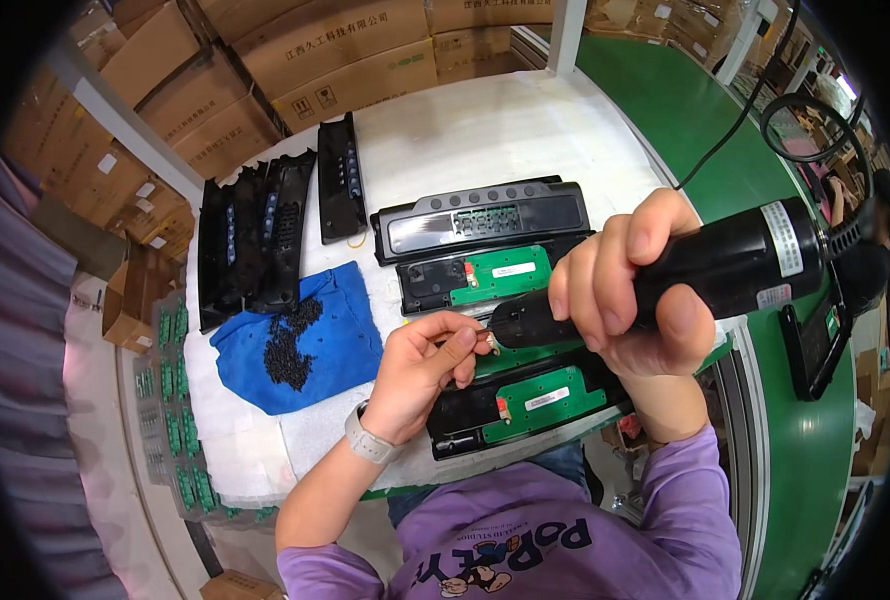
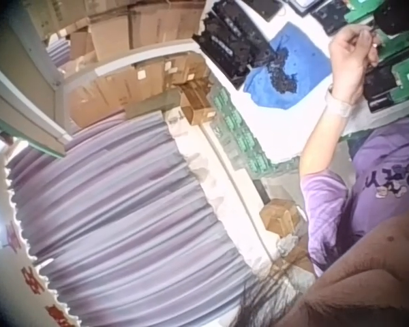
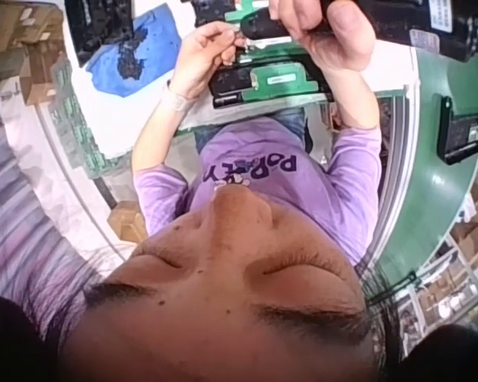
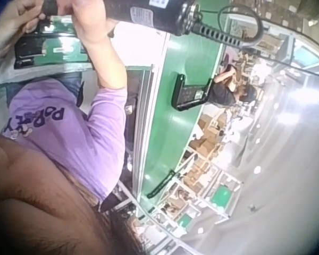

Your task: Use an electric screwdriver to install screws and internal components into plastic battery pack housings on an assembly line.

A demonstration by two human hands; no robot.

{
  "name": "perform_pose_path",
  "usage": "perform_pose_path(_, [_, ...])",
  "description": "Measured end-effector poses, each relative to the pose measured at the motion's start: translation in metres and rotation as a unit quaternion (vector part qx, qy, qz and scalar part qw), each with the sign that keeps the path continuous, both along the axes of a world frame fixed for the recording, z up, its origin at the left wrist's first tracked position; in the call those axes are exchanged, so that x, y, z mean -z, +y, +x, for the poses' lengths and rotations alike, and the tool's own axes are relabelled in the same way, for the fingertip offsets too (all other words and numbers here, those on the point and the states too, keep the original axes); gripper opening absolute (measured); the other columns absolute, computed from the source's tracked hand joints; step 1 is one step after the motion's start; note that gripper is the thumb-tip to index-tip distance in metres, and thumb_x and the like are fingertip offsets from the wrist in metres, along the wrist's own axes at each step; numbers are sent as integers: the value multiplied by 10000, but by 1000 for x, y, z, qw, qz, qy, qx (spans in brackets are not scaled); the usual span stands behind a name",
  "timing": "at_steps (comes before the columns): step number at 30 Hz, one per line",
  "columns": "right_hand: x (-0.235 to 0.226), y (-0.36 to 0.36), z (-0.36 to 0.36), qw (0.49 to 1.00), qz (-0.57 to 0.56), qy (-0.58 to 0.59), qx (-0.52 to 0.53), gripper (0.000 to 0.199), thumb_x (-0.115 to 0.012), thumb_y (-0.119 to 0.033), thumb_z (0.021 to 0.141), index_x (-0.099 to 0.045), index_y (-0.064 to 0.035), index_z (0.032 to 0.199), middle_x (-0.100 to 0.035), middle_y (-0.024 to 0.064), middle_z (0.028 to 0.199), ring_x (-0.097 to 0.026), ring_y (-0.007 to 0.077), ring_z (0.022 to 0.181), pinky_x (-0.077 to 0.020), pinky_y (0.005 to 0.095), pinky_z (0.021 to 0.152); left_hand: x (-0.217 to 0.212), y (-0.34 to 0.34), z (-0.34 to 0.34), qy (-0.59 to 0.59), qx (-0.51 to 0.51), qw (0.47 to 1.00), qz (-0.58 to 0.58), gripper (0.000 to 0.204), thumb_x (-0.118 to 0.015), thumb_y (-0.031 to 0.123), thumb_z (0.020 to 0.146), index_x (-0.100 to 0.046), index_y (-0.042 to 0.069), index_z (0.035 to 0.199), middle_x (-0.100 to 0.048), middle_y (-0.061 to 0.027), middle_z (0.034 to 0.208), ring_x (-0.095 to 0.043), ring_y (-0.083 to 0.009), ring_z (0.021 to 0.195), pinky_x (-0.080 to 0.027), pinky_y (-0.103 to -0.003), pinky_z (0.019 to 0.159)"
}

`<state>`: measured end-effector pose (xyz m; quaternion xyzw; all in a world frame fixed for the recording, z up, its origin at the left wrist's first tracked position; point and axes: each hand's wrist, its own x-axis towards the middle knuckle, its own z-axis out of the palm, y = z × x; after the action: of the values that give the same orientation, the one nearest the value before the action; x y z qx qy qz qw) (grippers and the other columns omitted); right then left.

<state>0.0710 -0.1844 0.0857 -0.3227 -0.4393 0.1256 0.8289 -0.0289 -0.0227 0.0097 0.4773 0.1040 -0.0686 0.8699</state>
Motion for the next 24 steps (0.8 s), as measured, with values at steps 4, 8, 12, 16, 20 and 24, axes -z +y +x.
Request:
perform_pose_path(4, [2, 5, -1, 998, -9, 37, 44, 324, -609, -309, 807, -426, -80, 944, -457, -1, 578, -429, 109, 425, -428, 292, 531, 3, 1, 0, -2, -14, 1000, 27, 171, -540, 141, 903, -578, -13, 968, -604, -67, 797, -470, -75, 571, -390, -198, 522])
perform_pose_path(8, [3, 2, 4, 1000, 12, 16, 19, 345, -632, -323, 805, -431, -81, 948, -463, -11, 568, -442, 111, 416, -435, 285, 523, -1, 5, -1, 23, 15, 999, -16, 166, -549, 139, 898, -586, -13, 953, -603, -59, 773, -479, -80, 545, -386, -197, 508])
perform_pose_path(12, [-1, -2, -4, 1000, -11, 1, -8, 358, -666, -324, 795, -437, -93, 945, -478, -23, 560, -456, 109, 402, -440, 275, 512, 2, 6, -2, 24, 18, 1000, 9, 167, -561, 136, 890, -595, -16, 952, -608, -59, 762, -507, -88, 557, -408, -199, 518])
perform_pose_path(16, [3, 2, 4, 1000, 21, 1, -1, 327, -615, -320, 813, -438, -86, 957, -455, -17, 561, -435, 109, 407, -429, 285, 511, 3, 8, -2, 4, 8, 1000, 11, 171, -601, 91, 855, -604, -25, 980, -637, -90, 811, -590, -122, 626, -476, -218, 578])
perform_pose_path(20, [8, 0, 15, 998, 53, 26, -9, 294, -531, -284, 840, -436, -51, 991, -456, 6, 588, -429, 118, 418, -435, 302, 528, -5, 11, 2, 0, 50, 996, 77, 155, -613, 33, 828, -615, -39, 966, -650, -112, 817, -637, -156, 662, -503, -234, 606])
perform_pose_path(24, [6, -5, 22, 999, 1, 28, -29, 269, -517, -253, 845, -438, -37, 983, -452, 17, 587, -431, 120, 425, -436, 305, 529, -1, 12, 4, -4, 30, 976, 216, 113, -569, 13, 841, -619, -52, 919, -647, -93, 761, -640, -143, 647, -485, -210, 588])
